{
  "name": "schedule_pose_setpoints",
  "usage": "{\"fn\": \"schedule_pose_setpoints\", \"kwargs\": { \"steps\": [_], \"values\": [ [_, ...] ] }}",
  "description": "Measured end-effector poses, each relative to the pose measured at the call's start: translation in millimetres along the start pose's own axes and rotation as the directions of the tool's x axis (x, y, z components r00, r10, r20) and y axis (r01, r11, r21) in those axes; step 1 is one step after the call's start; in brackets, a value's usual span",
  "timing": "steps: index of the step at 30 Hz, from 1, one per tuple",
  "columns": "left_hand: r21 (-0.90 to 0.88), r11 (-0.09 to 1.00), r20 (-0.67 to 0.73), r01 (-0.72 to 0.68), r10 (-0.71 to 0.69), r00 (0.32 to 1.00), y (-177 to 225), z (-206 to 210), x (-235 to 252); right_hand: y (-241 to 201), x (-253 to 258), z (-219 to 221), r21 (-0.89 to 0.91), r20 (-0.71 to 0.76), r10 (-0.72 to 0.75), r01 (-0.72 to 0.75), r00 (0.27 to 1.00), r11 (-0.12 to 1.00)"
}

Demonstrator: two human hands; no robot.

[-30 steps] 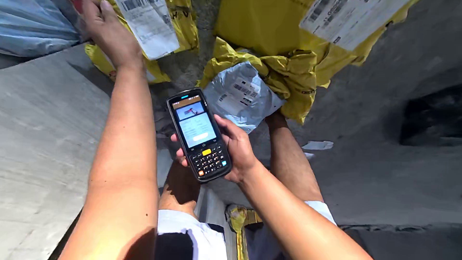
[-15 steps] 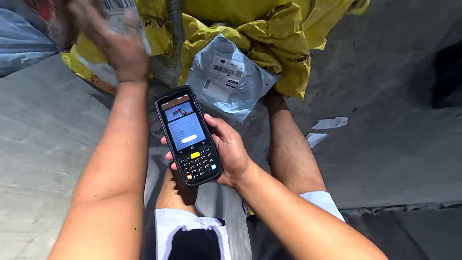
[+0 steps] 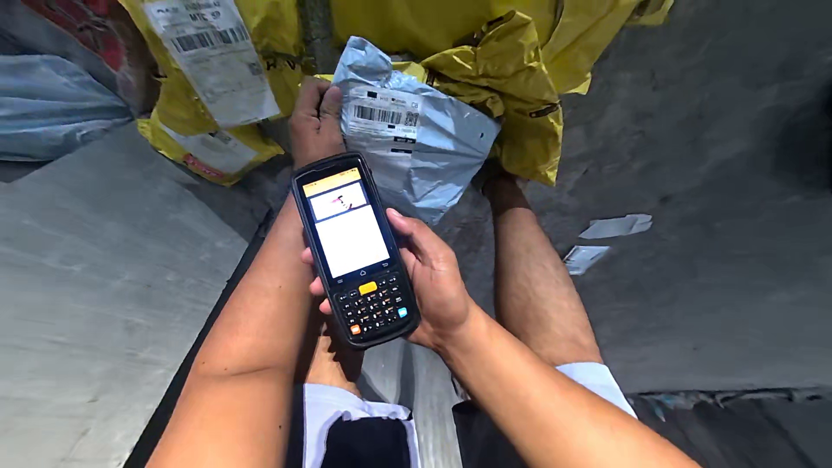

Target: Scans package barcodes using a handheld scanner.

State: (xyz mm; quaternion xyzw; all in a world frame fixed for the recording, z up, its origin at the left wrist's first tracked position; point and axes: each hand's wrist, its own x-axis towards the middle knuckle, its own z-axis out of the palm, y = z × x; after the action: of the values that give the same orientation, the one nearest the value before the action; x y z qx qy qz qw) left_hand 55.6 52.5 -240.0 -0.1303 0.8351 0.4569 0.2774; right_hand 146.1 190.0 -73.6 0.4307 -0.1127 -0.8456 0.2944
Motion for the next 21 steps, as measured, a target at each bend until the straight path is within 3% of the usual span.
{"fn": "schedule_pose_setpoints", "kwargs": {
  "steps": [11,18,21],
  "values": [
    [-0.125,0.992,-0.065,0.013,-0.022,0.998,-16.6,4.9,8.0,-5.2,-4.2,-2.8,-0.116,0.054,-0.066,0.072,0.996,0.991],
    [-0.014,0.928,0.025,0.373,-0.373,0.928,5.7,-5.1,-22.6,-15.1,-2.5,-4.1,-0.175,0.122,-0.045,0.066,0.991,0.982],
    [-0.258,0.922,0.068,0.290,-0.282,0.957,-17.8,-8.1,-50.1,-14.9,-2.6,-3.8,-0.199,0.127,-0.023,0.048,0.992,0.979]
  ]
}}
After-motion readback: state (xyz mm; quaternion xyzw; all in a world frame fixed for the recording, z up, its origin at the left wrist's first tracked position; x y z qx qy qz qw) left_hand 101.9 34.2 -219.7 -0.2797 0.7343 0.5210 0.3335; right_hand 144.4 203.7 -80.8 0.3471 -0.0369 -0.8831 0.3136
